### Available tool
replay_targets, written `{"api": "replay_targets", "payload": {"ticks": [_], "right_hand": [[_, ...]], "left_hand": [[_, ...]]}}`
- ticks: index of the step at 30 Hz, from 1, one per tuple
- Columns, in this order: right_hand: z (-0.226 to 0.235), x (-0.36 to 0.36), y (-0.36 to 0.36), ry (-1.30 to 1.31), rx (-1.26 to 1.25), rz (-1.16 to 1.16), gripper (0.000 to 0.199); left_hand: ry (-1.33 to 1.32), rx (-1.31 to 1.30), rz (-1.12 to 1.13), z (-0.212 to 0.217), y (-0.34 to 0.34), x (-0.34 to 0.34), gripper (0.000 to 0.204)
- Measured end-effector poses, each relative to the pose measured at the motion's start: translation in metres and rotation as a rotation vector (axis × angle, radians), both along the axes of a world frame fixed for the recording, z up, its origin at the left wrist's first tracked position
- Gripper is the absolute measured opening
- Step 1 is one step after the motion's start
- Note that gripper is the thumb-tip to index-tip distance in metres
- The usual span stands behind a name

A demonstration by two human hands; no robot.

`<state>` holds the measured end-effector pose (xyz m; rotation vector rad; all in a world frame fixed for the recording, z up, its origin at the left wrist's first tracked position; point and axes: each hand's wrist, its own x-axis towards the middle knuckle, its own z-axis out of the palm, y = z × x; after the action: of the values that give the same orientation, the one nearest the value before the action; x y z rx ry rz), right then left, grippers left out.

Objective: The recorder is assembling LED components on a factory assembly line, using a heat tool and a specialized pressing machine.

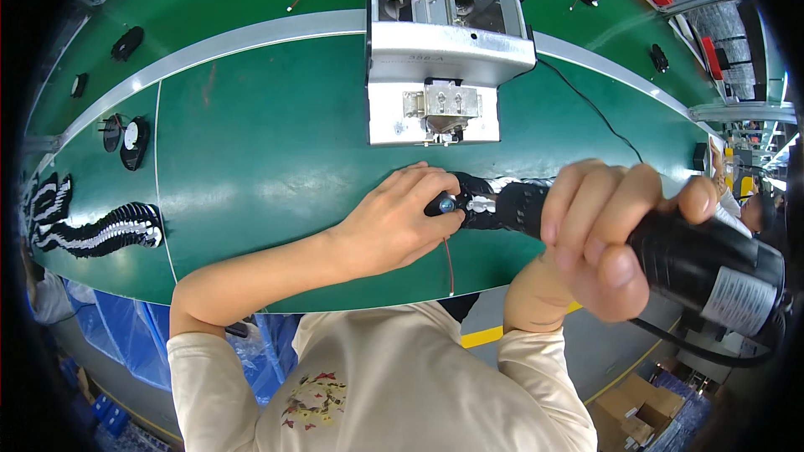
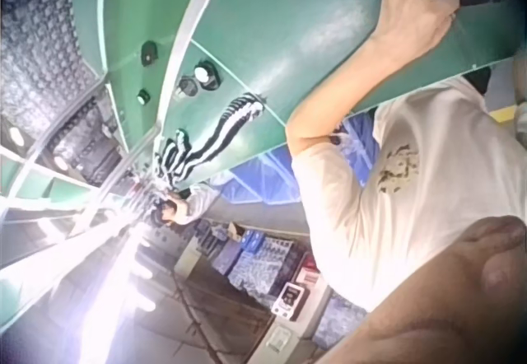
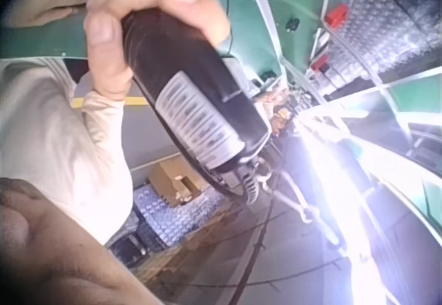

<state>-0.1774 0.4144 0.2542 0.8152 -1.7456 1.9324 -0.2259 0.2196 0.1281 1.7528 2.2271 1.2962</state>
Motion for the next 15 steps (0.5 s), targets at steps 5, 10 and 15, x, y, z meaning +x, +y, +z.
{"api": "replay_targets", "payload": {"ticks": [5,10,15], "right_hand": [[-0.007,-0.033,-0.027,0.006,-0.13,-0.217,0.059],[-0.008,-0.051,-0.04,-0.01,-0.125,-0.314,0.056],[-0.01,-0.066,-0.04,-0.111,-0.031,-0.329,0.052]], "left_hand": [[-0.011,-0.066,-0.005,0.0,-0.008,-0.005,0.033],[-0.025,-0.023,-0.037,-0.003,-0.027,-0.015,0.034],[-0.043,0.024,-0.043,-0.009,-0.031,-0.016,0.031]]}}
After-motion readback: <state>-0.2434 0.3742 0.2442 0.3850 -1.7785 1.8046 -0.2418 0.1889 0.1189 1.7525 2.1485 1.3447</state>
